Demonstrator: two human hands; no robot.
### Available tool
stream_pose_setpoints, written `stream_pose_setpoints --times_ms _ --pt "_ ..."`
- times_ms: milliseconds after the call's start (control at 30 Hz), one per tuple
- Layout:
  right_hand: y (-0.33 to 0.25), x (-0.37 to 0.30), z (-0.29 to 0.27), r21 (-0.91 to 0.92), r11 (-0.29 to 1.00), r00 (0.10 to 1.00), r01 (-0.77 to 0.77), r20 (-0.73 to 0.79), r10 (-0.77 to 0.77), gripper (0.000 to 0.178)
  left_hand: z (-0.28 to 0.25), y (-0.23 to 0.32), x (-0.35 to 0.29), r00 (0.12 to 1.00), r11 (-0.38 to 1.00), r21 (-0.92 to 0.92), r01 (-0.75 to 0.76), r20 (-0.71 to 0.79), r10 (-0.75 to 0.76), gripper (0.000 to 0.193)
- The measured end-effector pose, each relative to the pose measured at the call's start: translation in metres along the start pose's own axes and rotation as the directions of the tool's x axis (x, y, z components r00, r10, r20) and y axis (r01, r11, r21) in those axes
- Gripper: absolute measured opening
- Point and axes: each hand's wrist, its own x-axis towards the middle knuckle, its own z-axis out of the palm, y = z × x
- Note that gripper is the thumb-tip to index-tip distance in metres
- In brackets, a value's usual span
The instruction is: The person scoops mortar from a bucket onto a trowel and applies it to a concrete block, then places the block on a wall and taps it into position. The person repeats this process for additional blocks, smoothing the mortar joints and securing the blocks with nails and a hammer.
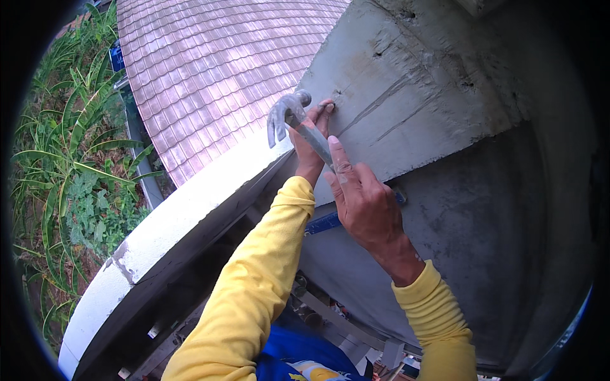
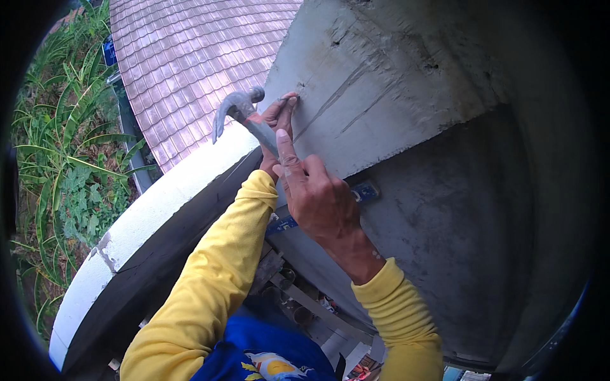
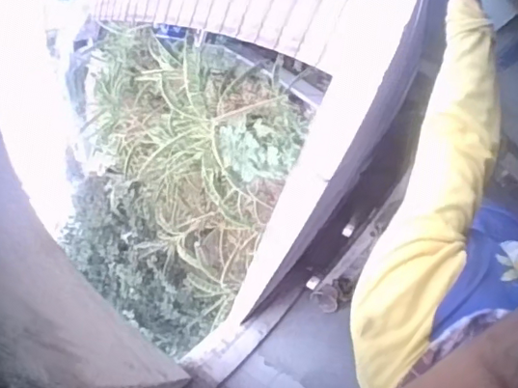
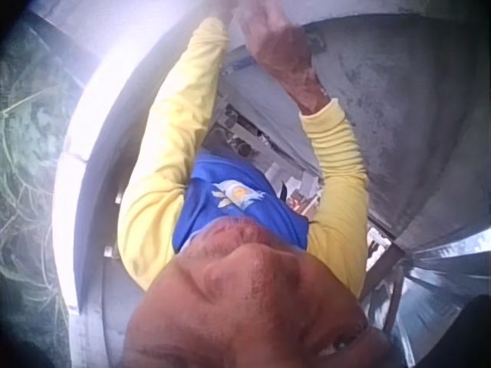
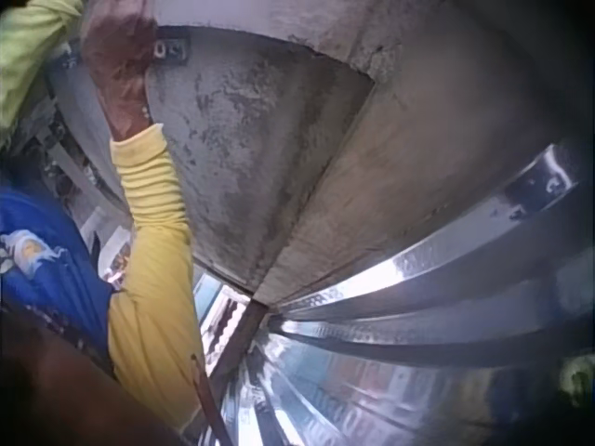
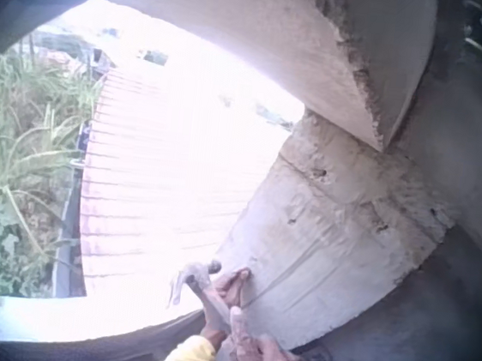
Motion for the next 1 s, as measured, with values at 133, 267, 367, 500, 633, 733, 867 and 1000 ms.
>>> stream_pose_setpoints --times_ms 133,267,367,500,633,733,867,1000 --pt "-0.052 0.010 -0.046 0.080 0.895 0.896 0.438 0.046 -0.443 0.061 -0.002 0.010 0.002 0.999 0.981 -0.193 -0.030 -0.037 0.024 0.019" --pt "0.006 0.002 -0.003 -0.113 0.993 0.990 0.015 0.138 0.001 0.045 -0.003 0.008 -0.003 0.998 0.997 -0.054 -0.056 -0.023 0.055 0.018" --pt "0.007 0.001 0.003 -0.030 0.996 0.996 -0.079 0.039 0.080 0.059 0.001 -0.010 0.010 0.999 0.997 -0.060 -0.040 -0.022 0.039 0.018" --pt "-0.027 0.009 -0.027 0.077 0.986 0.985 0.149 0.072 -0.155 0.058 -0.001 0.006 -0.001 0.998 0.976 -0.215 -0.030 -0.057 0.019 0.018" --pt "0.012 0.007 -0.010 -0.090 0.985 0.969 -0.144 0.191 0.159 0.059 -0.001 0.009 -0.008 0.999 0.997 -0.072 -0.026 -0.026 0.024 0.018" --pt "0.010 -0.005 -0.005 -0.029 0.979 0.975 -0.201 0.085 0.203 0.059 0.005 0.000 0.006 0.984 0.978 -0.120 -0.172 -0.061 0.166 0.020" --pt "-0.024 -0.053 -0.015 0.255 0.943 0.977 -0.215 0.070 0.204 0.058 -0.014 -0.008 0.006 0.988 0.987 -0.129 0.090 0.138 -0.072 0.029" --pt "-0.054 -0.127 -0.017 0.324 0.888 0.936 -0.327 0.243 0.256 0.057 -0.031 0.001 0.009 0.980 0.989 -0.116 0.089 0.185 -0.067 0.032"
